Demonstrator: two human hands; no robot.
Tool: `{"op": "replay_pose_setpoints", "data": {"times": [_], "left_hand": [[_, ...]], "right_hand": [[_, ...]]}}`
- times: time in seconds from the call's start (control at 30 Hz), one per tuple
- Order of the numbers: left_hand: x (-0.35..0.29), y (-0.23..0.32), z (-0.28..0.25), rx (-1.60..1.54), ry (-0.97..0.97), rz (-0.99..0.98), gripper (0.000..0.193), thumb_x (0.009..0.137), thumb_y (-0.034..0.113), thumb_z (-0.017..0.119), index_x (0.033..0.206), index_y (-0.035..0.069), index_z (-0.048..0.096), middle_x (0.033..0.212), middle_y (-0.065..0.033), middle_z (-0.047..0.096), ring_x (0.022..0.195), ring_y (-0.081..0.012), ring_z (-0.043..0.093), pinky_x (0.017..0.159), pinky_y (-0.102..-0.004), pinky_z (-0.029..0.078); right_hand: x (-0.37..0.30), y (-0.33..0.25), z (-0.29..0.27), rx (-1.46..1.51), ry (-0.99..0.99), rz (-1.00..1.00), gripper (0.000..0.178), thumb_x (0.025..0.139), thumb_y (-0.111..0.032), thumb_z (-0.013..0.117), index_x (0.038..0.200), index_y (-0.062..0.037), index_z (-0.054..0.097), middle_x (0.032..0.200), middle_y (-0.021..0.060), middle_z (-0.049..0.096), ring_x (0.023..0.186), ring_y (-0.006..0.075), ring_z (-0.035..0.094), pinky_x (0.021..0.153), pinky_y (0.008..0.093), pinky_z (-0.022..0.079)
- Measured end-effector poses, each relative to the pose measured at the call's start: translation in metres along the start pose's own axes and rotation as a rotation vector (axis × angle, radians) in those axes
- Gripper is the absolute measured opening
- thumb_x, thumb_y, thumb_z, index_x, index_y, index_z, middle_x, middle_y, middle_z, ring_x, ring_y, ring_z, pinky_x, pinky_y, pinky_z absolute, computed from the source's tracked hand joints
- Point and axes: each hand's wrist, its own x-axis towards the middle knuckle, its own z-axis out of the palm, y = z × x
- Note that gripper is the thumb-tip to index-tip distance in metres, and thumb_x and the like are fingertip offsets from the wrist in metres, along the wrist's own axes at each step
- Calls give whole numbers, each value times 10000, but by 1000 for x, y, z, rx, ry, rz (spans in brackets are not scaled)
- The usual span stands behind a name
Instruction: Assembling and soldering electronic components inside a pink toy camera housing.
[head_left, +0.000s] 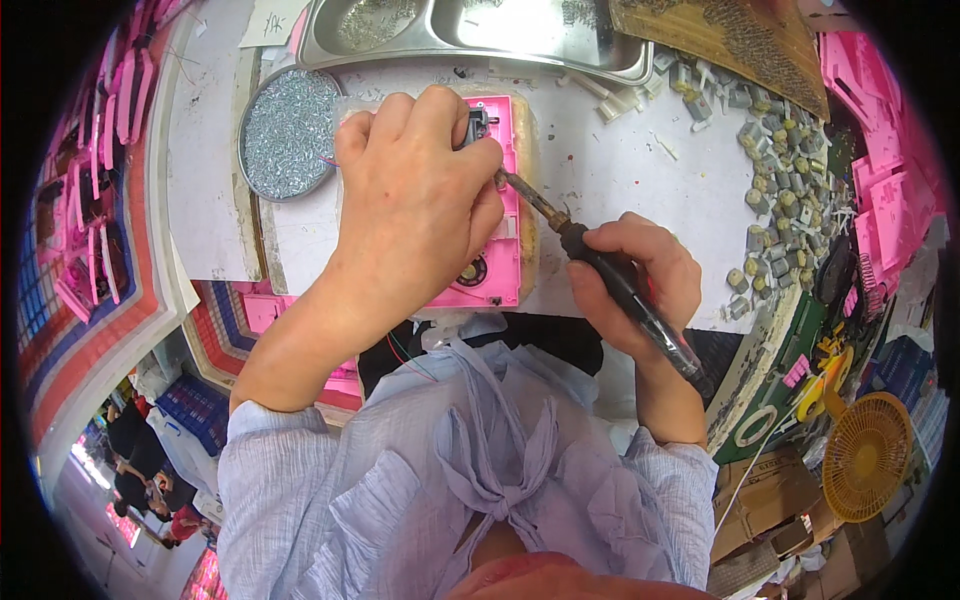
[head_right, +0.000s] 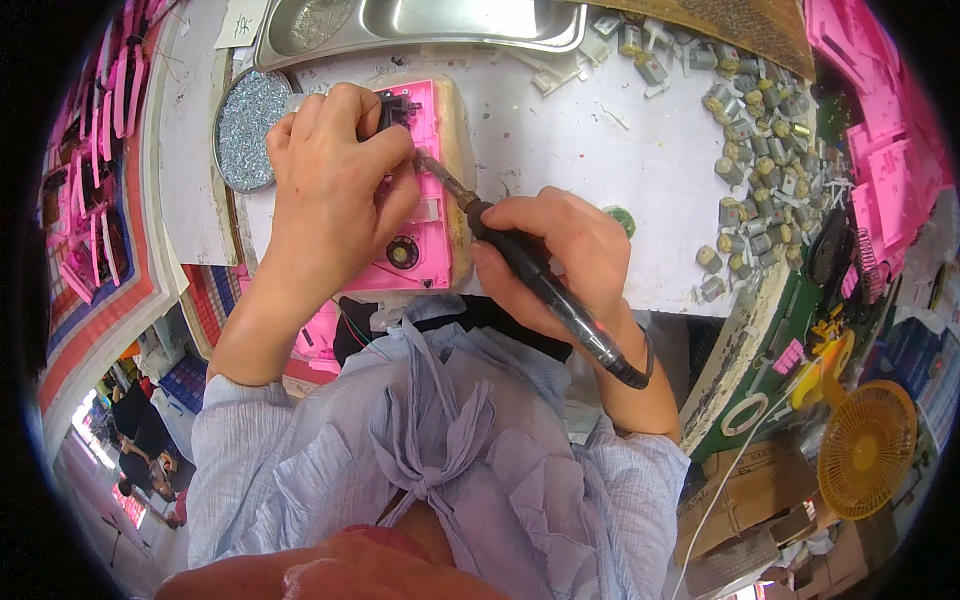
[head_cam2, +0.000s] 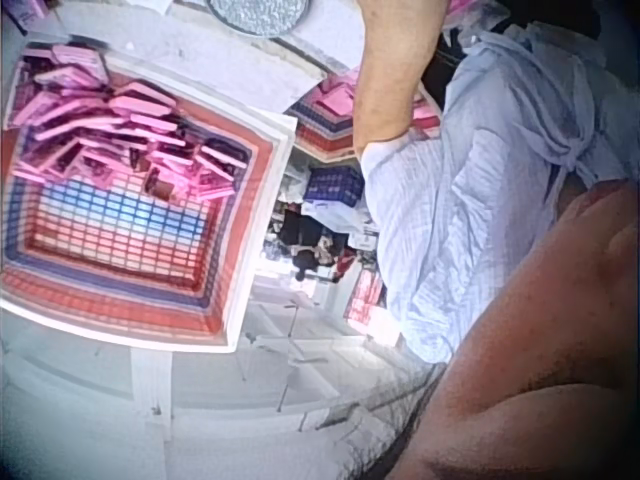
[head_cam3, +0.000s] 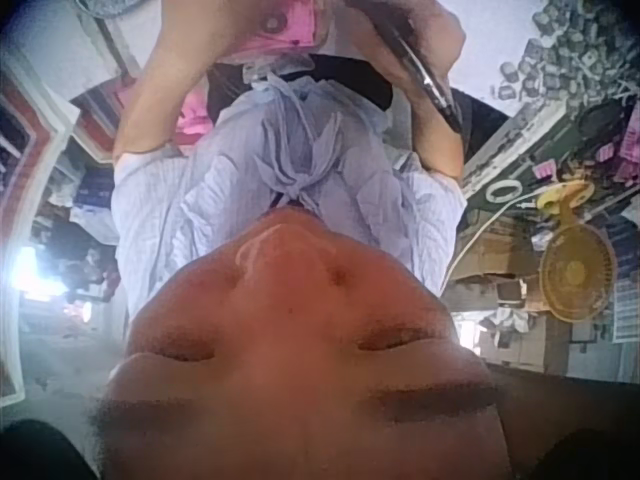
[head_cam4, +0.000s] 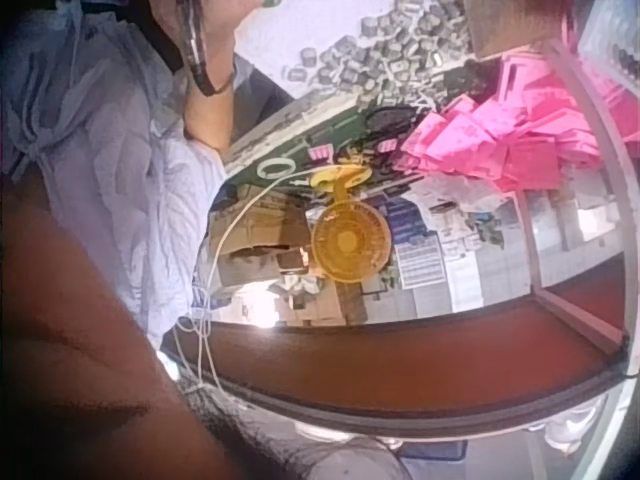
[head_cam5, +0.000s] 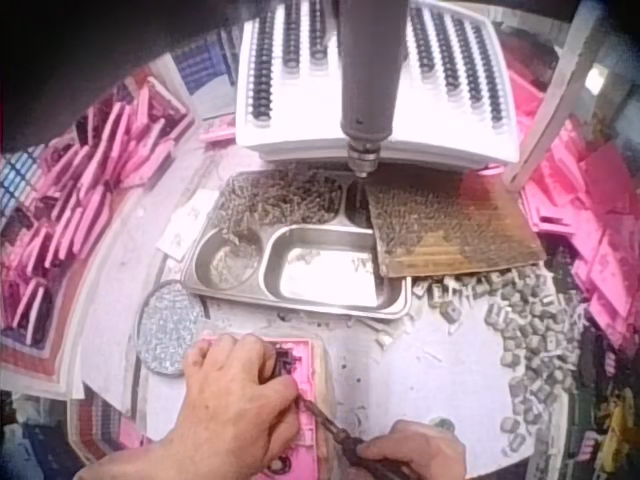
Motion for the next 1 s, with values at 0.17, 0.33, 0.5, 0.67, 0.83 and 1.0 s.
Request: {"op": "replay_pose_setpoints", "data": {"times": [0.17,0.33,0.5,0.67,0.83,1.0], "left_hand": [[0,1,0,6,3,-3,107,742,163,725,801,106,655,944,-67,486,901,-269,506,827,-431,326],[0,1,-1,14,-6,-10,103,744,166,721,801,105,659,944,-66,492,911,-269,508,846,-437,331],[1,3,-1,28,-8,-15,101,749,165,720,800,102,659,951,-72,498,935,-275,514,881,-449,338],[0,2,-1,21,-11,-16,101,752,164,720,797,100,654,955,-78,499,944,-282,517,902,-456,341],[2,3,-3,45,-19,-7,100,739,193,745,781,116,697,963,-79,536,959,-270,528,887,-472,351],[2,5,-4,56,-16,0,104,753,197,741,778,108,696,951,-80,532,942,-267,526,884,-467,349]], "right_hand": [[3,-2,-3,-41,-36,-62,354,711,15,821,1015,-19,644,740,80,665,536,196,584,494,293,460],[5,-5,-8,-61,-19,-54,346,718,12,819,1014,-19,642,725,80,660,524,184,575,486,284,456],[4,-6,-7,-17,-1,-58,304,784,14,794,1039,-8,630,686,57,595,555,118,483,509,259,338],[3,-6,-8,-22,-6,-46,298,794,6,793,1041,-7,629,685,55,593,551,118,478,507,263,333],[2,-8,-14,-64,29,-21,321,715,3,823,994,-35,671,674,54,607,511,163,517,475,286,387],[0,-8,-17,-70,50,-10,329,702,14,822,993,-27,672,645,43,569,505,161,494,471,288,361]]}}
